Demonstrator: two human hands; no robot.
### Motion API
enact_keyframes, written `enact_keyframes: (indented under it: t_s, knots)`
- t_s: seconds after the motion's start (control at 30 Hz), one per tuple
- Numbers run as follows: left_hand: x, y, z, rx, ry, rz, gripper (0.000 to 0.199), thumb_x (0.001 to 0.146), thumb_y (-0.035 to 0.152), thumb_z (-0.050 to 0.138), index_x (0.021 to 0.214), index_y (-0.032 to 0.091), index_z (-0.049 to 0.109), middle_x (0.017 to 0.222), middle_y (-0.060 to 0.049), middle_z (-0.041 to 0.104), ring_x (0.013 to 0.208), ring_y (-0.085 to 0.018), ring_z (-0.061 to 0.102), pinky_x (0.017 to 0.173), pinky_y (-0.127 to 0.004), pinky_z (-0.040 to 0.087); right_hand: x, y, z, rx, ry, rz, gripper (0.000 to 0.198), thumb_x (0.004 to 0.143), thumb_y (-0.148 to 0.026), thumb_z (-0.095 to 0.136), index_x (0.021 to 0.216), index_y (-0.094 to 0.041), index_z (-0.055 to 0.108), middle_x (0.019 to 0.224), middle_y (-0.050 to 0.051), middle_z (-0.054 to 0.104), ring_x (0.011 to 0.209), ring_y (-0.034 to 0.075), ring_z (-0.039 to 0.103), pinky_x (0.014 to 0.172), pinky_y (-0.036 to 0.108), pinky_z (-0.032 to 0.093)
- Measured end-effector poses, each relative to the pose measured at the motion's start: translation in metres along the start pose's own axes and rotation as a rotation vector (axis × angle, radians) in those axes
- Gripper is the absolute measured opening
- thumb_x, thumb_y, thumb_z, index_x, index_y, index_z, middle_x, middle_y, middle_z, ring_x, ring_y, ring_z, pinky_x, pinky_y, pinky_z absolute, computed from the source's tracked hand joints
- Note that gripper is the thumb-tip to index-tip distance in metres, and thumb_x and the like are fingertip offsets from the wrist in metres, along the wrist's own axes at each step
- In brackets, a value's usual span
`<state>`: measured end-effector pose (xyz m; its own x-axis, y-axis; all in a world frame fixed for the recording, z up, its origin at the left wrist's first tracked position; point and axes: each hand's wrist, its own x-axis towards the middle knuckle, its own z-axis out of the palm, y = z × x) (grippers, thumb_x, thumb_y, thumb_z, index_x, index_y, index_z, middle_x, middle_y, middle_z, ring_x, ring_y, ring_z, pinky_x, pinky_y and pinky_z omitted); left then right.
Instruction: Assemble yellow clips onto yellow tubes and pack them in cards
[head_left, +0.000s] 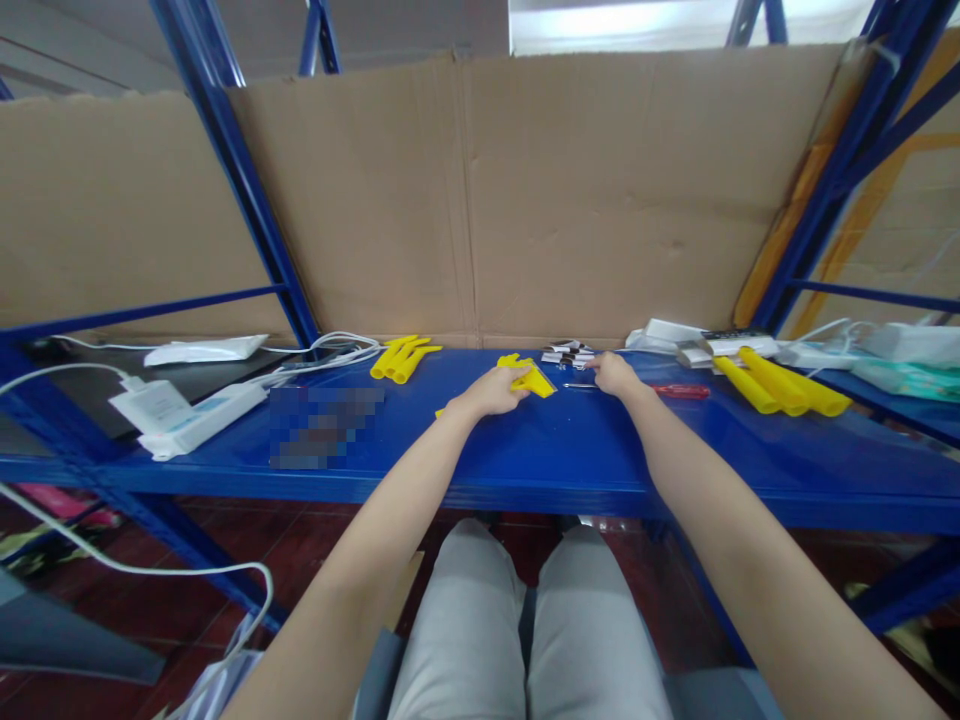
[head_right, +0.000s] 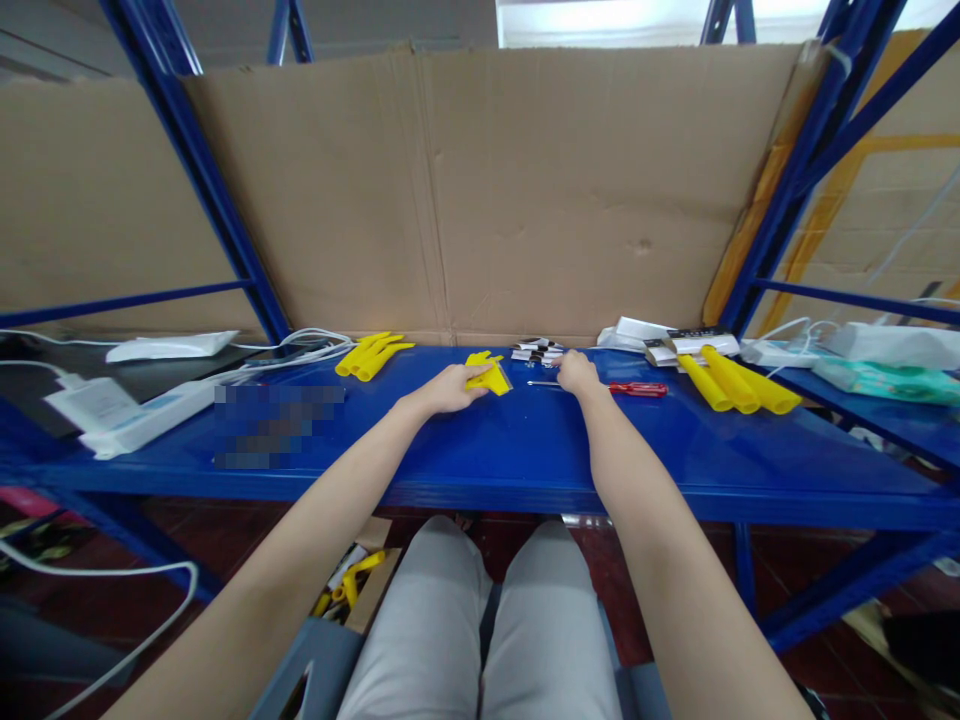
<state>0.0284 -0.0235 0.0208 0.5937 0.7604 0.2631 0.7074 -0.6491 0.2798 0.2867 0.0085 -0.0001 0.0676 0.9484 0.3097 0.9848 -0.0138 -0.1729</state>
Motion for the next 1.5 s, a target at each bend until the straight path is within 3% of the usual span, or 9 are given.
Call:
enact_keyframes:
  t_s: [0.17, 0.47, 0.67, 0.9, 1.13, 1.5]
  knots:
    - [0.0, 0.001, -0.001, 0.007, -0.003, -0.01, 0.05, 0.087, 0.024, 0.053, 0.137, 0.014, 0.052, 0.137, -0.011, 0.056, 0.121, -0.024, 0.057, 0.106, -0.034, 0.039, -0.003, -0.006, -0.003, -0.041, -0.086, 0.002, 0.048, 0.085, -0.008, 0.043, 0.125, -0.022, 0.065, 0.132, 0.017, 0.056, 0.126, 0.031, 0.048, 0.101, 0.042, 0.042]
    - [-0.002, 0.003, -0.002, -0.01, -0.009, -0.004, 0.051, 0.088, 0.024, 0.055, 0.138, 0.011, 0.051, 0.138, -0.014, 0.055, 0.124, -0.025, 0.054, 0.108, -0.034, 0.037, -0.004, -0.015, -0.007, -0.04, -0.115, -0.008, 0.042, 0.087, -0.011, 0.044, 0.122, -0.02, 0.067, 0.128, 0.02, 0.054, 0.124, 0.035, 0.047, 0.101, 0.047, 0.04]
    - [-0.002, 0.002, -0.001, 0.003, -0.013, -0.004, 0.051, 0.089, 0.023, 0.053, 0.138, 0.013, 0.05, 0.136, -0.012, 0.057, 0.121, -0.024, 0.056, 0.106, -0.033, 0.039, -0.004, -0.016, -0.008, -0.036, -0.086, -0.025, 0.037, 0.087, -0.012, 0.048, 0.116, -0.018, 0.07, 0.128, 0.018, 0.058, 0.122, 0.032, 0.051, 0.1, 0.04, 0.042]
    - [-0.001, -0.001, 0.0, -0.017, -0.01, -0.006, 0.052, 0.087, 0.025, 0.055, 0.138, 0.014, 0.051, 0.136, -0.012, 0.057, 0.121, -0.024, 0.056, 0.105, -0.033, 0.039, 0.004, -0.01, -0.001, -0.029, -0.082, -0.08, 0.034, 0.084, -0.011, 0.051, 0.112, -0.016, 0.07, 0.113, 0.012, 0.067, 0.11, 0.021, 0.06, 0.096, 0.027, 0.042]
    - [0.0, -0.002, 0.001, -0.024, -0.014, -0.008, 0.052, 0.087, 0.025, 0.055, 0.138, 0.016, 0.051, 0.135, -0.012, 0.058, 0.12, -0.024, 0.057, 0.105, -0.034, 0.039, 0.006, -0.009, 0.002, -0.036, -0.037, -0.06, 0.036, 0.086, -0.009, 0.048, 0.115, -0.014, 0.069, 0.12, 0.016, 0.065, 0.114, 0.023, 0.058, 0.096, 0.028, 0.042]
    - [0.001, -0.003, 0.002, -0.024, -0.018, -0.006, 0.052, 0.087, 0.026, 0.057, 0.137, 0.014, 0.052, 0.135, -0.013, 0.057, 0.121, -0.025, 0.057, 0.106, -0.035, 0.039, 0.005, -0.012, 0.0, -0.014, -0.074, -0.013, 0.023, 0.081, -0.01, 0.054, 0.092, -0.014, 0.074, 0.091, 0.012, 0.073, 0.088, 0.02, 0.067, 0.078, 0.023, 0.047]
